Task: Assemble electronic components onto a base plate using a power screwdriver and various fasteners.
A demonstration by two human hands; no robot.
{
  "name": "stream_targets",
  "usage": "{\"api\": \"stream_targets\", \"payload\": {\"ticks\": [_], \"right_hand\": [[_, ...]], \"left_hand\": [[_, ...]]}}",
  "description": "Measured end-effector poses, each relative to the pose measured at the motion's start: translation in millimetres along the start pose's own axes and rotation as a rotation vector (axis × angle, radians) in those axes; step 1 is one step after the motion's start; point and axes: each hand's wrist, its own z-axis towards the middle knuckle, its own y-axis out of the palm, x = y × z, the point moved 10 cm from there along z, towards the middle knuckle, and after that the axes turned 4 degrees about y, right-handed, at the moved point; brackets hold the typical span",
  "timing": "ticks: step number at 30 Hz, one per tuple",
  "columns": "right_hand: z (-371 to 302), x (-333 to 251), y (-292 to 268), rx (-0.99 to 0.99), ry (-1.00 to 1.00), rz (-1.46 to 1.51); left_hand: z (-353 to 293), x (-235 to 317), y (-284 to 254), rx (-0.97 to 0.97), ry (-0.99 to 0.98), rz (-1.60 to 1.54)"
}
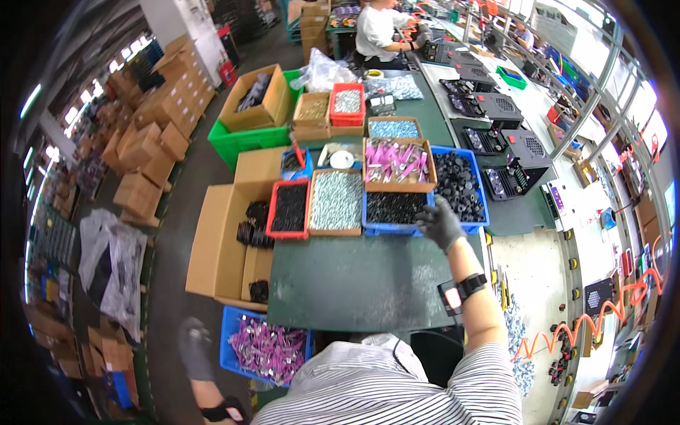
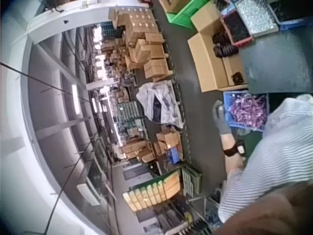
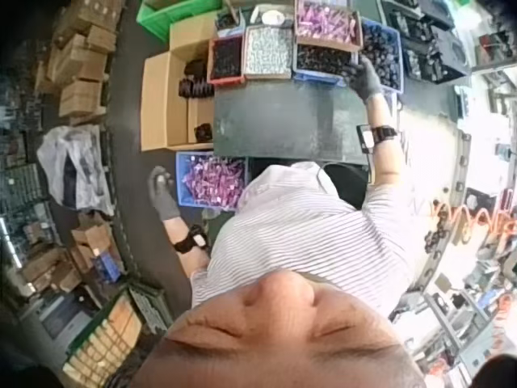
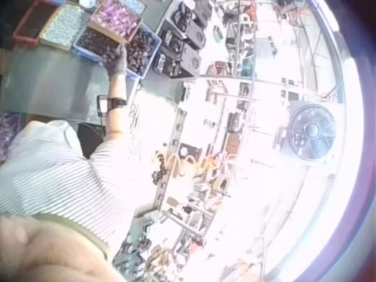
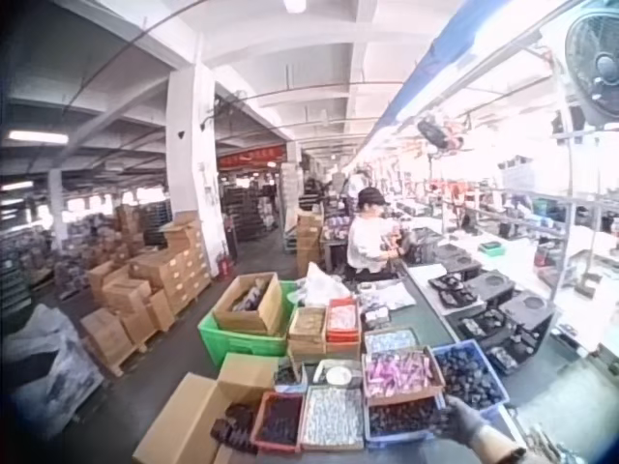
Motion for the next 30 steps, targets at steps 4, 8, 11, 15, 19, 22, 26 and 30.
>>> {"api": "stream_targets", "payload": {"ticks": [4, 8, 11, 15, 19, 22, 26, 30], "right_hand": [[28, 11, -49, 0.687, 0.084, -0.051], [76, 3, -61, 0.685, 0.138, 0.060], [92, 0, -75, 0.730, 0.102, 0.099], [83, 7, -61, 0.503, 0.114, 0.179], [8, 14, -48, 0.502, 0.099, -0.080], [-63, 51, -41, 0.526, 0.277, -0.098], [-144, 113, -34, 0.533, 0.443, 0.009], [-196, 153, -43, 0.555, 0.409, -0.005]], "left_hand": [[-2, -76, 76, -0.087, -0.335, 0.069], [-13, -110, 120, -0.135, -0.594, 0.156], [-23, -113, 145, -0.174, -0.672, 0.173], [-32, -104, 177, -0.281, -0.669, 0.210], [-16, -100, 217, -0.395, -0.686, 0.227], [3, -97, 262, -0.505, -0.661, 0.200], [15, -99, 344, -0.833, -0.518, 0.279], [22, -97, 403, -0.978, -0.360, 0.310]]}}
